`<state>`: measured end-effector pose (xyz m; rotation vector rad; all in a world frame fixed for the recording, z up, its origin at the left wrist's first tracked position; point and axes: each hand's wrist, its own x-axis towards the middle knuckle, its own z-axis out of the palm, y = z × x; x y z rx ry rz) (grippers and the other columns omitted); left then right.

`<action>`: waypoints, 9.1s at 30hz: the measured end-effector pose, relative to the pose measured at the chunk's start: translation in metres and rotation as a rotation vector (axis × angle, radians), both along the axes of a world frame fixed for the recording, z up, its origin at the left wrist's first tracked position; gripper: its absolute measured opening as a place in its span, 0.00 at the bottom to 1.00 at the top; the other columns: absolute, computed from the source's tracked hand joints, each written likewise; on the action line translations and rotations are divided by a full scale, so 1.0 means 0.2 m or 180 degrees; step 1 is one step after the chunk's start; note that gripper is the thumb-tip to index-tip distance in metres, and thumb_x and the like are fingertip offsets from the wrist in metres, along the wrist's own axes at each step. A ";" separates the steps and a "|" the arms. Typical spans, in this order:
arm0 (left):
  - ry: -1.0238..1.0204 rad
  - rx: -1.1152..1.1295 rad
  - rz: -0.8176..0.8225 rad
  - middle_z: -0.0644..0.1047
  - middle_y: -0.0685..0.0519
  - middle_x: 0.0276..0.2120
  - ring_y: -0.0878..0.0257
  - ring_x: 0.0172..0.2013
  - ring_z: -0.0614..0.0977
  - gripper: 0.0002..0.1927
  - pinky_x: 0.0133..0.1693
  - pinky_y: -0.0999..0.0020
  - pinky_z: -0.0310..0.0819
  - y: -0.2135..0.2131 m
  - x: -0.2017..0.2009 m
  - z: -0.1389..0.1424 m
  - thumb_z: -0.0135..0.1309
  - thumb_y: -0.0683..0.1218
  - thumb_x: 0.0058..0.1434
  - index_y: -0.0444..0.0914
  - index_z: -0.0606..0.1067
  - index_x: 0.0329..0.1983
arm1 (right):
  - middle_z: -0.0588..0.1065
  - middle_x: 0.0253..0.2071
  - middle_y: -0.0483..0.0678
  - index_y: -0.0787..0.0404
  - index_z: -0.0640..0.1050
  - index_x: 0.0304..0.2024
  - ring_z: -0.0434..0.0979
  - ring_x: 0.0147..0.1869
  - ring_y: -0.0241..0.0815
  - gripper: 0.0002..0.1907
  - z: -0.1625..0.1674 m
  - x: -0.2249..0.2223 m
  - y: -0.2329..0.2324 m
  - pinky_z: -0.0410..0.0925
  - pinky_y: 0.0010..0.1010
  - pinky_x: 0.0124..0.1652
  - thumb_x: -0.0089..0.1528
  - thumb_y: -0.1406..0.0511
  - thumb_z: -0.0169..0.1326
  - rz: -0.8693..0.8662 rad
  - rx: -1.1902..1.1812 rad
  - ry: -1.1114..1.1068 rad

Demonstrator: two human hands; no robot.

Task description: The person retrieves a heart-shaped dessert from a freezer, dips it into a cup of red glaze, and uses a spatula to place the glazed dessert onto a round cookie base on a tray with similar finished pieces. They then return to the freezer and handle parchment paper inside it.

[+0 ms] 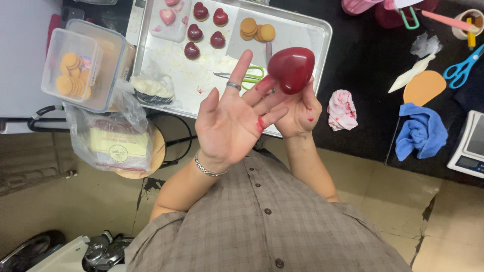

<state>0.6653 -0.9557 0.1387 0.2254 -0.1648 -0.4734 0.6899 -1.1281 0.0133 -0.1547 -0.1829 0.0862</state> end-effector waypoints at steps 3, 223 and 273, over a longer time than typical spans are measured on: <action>-0.0042 -0.0001 -0.0054 0.65 0.37 0.67 0.40 0.68 0.66 0.44 0.71 0.41 0.54 -0.03 0.01 -0.02 0.45 0.63 0.72 0.46 0.40 0.82 | 0.61 0.74 0.56 0.61 0.63 0.72 0.60 0.78 0.53 0.26 -0.05 -0.04 0.00 0.52 0.50 0.77 0.75 0.57 0.37 0.0030 0.0152 0.0528; -0.6427 0.7731 0.0336 0.54 0.50 0.76 0.58 0.74 0.55 0.41 0.66 0.50 0.54 0.27 -0.05 -0.72 0.47 0.47 0.64 0.48 0.49 0.80 | 0.70 0.29 0.51 0.65 0.69 0.52 0.70 0.27 0.40 0.09 -0.09 -0.25 -0.72 0.64 0.28 0.27 0.75 0.64 0.45 -0.2307 -0.2650 0.0970; -0.3607 0.5572 0.1333 0.62 0.37 0.71 0.40 0.70 0.66 0.37 0.71 0.49 0.58 0.35 0.12 -0.47 0.61 0.45 0.65 0.32 0.59 0.73 | 0.72 0.33 0.51 0.61 0.68 0.54 0.71 0.30 0.40 0.10 -0.11 -0.43 -0.70 0.66 0.29 0.31 0.76 0.62 0.44 -0.2947 -0.2532 0.1299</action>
